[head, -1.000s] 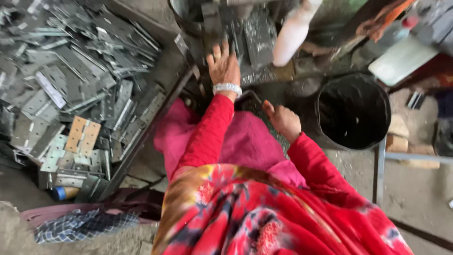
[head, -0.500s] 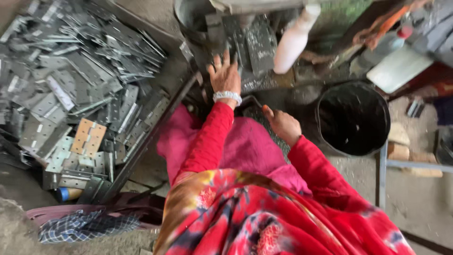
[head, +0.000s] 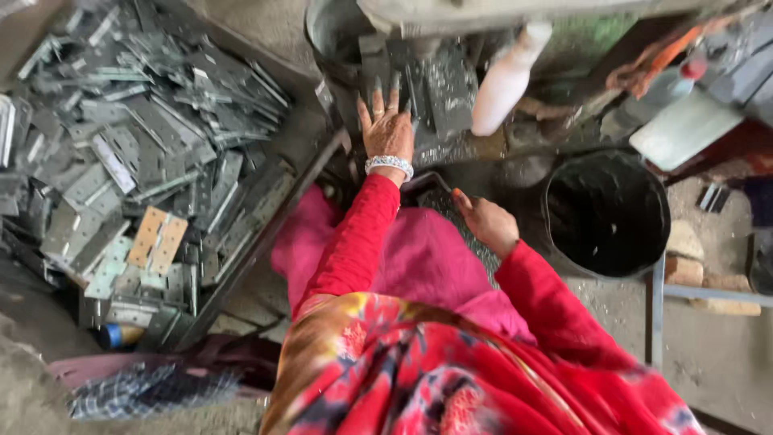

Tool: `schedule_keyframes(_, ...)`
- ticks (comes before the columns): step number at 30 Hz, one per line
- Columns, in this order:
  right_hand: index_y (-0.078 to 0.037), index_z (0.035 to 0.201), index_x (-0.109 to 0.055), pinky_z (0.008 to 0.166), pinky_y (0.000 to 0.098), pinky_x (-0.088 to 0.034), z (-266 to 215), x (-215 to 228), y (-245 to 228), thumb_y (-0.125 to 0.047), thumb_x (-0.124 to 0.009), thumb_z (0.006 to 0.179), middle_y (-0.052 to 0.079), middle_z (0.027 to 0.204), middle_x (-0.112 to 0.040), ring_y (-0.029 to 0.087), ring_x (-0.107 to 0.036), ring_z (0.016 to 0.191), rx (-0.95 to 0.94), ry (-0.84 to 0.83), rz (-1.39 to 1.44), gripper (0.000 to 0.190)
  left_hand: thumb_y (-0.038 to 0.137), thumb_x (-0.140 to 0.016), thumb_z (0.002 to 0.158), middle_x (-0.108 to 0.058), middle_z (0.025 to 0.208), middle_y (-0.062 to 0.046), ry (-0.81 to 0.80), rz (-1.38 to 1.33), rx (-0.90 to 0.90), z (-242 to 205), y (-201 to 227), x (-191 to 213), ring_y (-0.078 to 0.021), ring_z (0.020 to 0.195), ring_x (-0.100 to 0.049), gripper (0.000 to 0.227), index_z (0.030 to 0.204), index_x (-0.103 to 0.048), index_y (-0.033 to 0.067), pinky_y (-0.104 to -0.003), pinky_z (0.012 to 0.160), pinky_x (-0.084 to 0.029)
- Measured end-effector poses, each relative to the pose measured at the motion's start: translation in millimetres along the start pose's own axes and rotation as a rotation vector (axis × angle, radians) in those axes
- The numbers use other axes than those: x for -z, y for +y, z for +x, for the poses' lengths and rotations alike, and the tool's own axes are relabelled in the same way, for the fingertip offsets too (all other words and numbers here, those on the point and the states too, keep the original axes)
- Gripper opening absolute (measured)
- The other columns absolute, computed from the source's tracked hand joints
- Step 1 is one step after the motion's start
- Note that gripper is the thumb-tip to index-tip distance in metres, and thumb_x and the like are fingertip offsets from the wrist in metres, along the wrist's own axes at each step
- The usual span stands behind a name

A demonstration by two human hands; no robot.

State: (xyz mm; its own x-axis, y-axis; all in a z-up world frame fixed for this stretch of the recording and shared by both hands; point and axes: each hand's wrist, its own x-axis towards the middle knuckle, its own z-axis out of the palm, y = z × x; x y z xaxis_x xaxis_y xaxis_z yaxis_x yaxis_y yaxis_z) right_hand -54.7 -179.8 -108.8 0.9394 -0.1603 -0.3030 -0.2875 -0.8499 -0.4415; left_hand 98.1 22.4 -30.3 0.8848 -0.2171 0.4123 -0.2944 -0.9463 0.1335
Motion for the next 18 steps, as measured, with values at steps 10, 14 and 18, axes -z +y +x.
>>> schedule_keyframes(10, -0.005, 0.083, -0.075, 0.074, 0.0541, -0.055, -21, -14, -2, -0.07, -0.031, 0.104, 0.025, 0.084, -0.073, 0.045, -0.07, 0.082, 0.053, 0.114, -0.078, 0.081, 0.022, -0.052, 0.095, -0.041, 0.159, -0.008, -0.013, -0.014, 0.068, 0, -2, -16, -0.0354, 0.149, -0.034, 0.04, 0.132, -0.069, 0.0196, -0.062, 0.121, -0.009)
schedule_keyframes(14, -0.004, 0.082, -0.074, 0.07, 0.0553, -0.055, -4, 20, -15, -0.071, -0.031, 0.103, 0.026, 0.079, -0.071, 0.047, -0.07, 0.077, 0.09, 0.104, -0.092, 0.083, 0.025, -0.051, 0.1, -0.038, 0.164, -0.009, -0.138, -0.008, 0.093, 16, 3, 8, -0.0343, 0.151, -0.031, 0.038, 0.133, -0.068, 0.0179, -0.06, 0.125, -0.006)
schedule_keyframes(18, -0.005, 0.081, -0.074, 0.069, 0.0551, -0.055, -8, 21, -11, -0.067, -0.028, 0.106, 0.025, 0.077, -0.071, 0.046, -0.07, 0.074, 0.104, 0.163, -0.089, 0.081, 0.025, -0.048, 0.105, -0.036, 0.166, -0.009, -0.35, 0.122, 0.134, 30, 10, 8, -0.0305, 0.157, -0.027, 0.034, 0.13, -0.069, 0.0151, -0.06, 0.126, -0.002)
